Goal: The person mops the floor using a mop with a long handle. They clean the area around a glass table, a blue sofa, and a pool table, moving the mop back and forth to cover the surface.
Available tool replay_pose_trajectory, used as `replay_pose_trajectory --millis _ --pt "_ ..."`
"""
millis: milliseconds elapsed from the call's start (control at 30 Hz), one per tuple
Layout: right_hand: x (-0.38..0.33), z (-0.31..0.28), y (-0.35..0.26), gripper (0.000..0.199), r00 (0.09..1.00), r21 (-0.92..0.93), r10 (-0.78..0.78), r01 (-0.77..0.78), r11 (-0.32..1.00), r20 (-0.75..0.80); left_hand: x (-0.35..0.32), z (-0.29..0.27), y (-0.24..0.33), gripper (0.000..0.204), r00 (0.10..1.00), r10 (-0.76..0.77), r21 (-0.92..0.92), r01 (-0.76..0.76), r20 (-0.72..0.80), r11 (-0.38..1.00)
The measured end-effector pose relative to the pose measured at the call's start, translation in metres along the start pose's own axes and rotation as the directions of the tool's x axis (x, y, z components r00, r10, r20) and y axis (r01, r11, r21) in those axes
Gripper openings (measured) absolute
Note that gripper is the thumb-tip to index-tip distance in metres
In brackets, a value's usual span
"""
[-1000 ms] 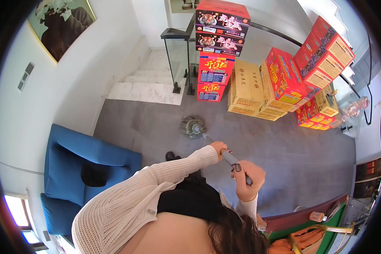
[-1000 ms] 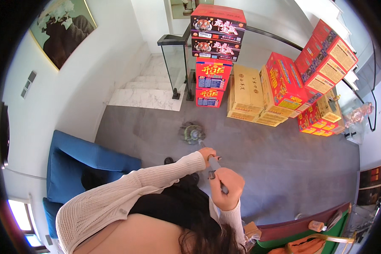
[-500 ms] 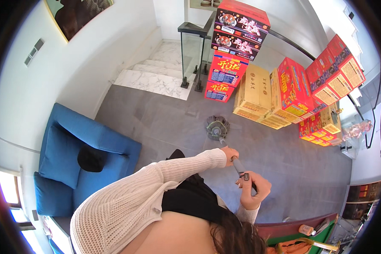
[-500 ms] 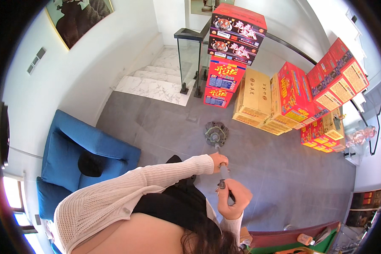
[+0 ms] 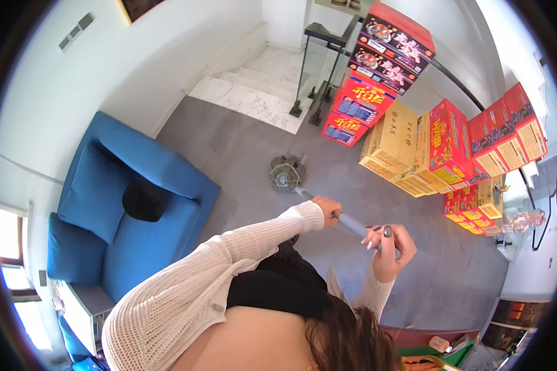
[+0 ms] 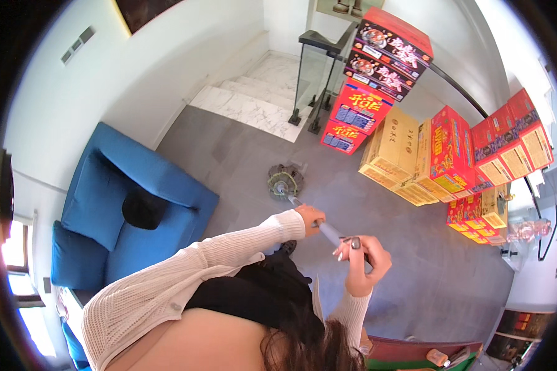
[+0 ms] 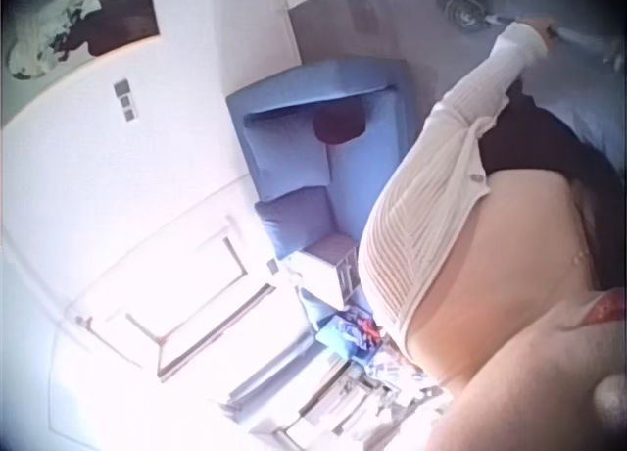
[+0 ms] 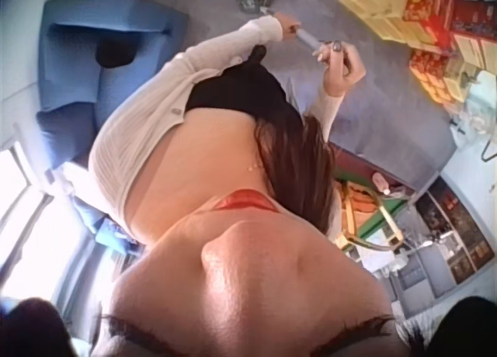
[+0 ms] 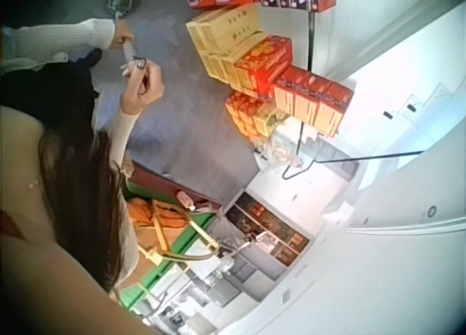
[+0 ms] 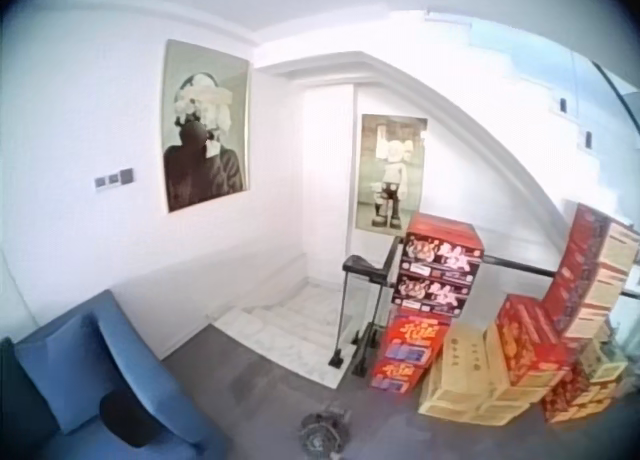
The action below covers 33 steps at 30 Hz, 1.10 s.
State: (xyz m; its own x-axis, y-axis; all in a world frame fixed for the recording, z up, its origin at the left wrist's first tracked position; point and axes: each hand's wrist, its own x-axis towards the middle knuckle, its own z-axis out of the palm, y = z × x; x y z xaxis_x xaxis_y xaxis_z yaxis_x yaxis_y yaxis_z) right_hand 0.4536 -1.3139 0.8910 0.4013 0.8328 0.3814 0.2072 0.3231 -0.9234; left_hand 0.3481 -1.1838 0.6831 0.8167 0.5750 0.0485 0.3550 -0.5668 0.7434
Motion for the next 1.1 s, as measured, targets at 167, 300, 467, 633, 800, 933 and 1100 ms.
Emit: replay_pose_trajectory --millis 167,300,467,633,800,933,1100 --pt "-0.021 0.05 0.004 0.017 0.988 0.092 0.054 -0.067 0.993 0.144 -0.068 -0.035 -0.019 0.012 0.976 -0.209 0.02 0.21 -0.062 0.977" --pt "-0.043 0.088 0.005 0.017 0.972 0.198 0.09 -0.134 0.971 0.218 -0.117 -0.05 -0.042 0.011 0.943 -0.331 0.071 0.334 -0.045 0.94" --pt "-0.073 0.117 -0.015 0.022 0.937 0.129 0.156 -0.205 0.97 0.313 -0.17 -0.061 -0.043 0.012 0.894 -0.448 0.094 0.446 0.005 0.89" --pt "-0.096 0.123 -0.051 0.02 0.92 0.026 0.123 -0.142 0.989 0.372 -0.205 -0.048 -0.027 0.008 0.935 -0.255 -0.009 0.261 -0.246 0.965" --pt "-0.112 0.107 -0.086 0.013 0.926 -0.034 0.06 -0.051 0.998 0.374 -0.198 -0.039 0.007 0.012 0.976 -0.216 -0.107 0.211 -0.041 0.972" --pt "-0.126 0.096 -0.106 0.011 0.928 -0.188 0.028 0.045 0.981 0.37 -0.191 -0.04 0.04 0.021 0.973 -0.16 -0.113 0.18 0.164 0.977" --pt "-0.145 0.099 -0.103 0.007 0.914 -0.258 -0.134 0.244 0.935 0.382 -0.19 -0.026 0.061 0.02 0.995 0.066 -0.347 -0.034 0.081 0.937"
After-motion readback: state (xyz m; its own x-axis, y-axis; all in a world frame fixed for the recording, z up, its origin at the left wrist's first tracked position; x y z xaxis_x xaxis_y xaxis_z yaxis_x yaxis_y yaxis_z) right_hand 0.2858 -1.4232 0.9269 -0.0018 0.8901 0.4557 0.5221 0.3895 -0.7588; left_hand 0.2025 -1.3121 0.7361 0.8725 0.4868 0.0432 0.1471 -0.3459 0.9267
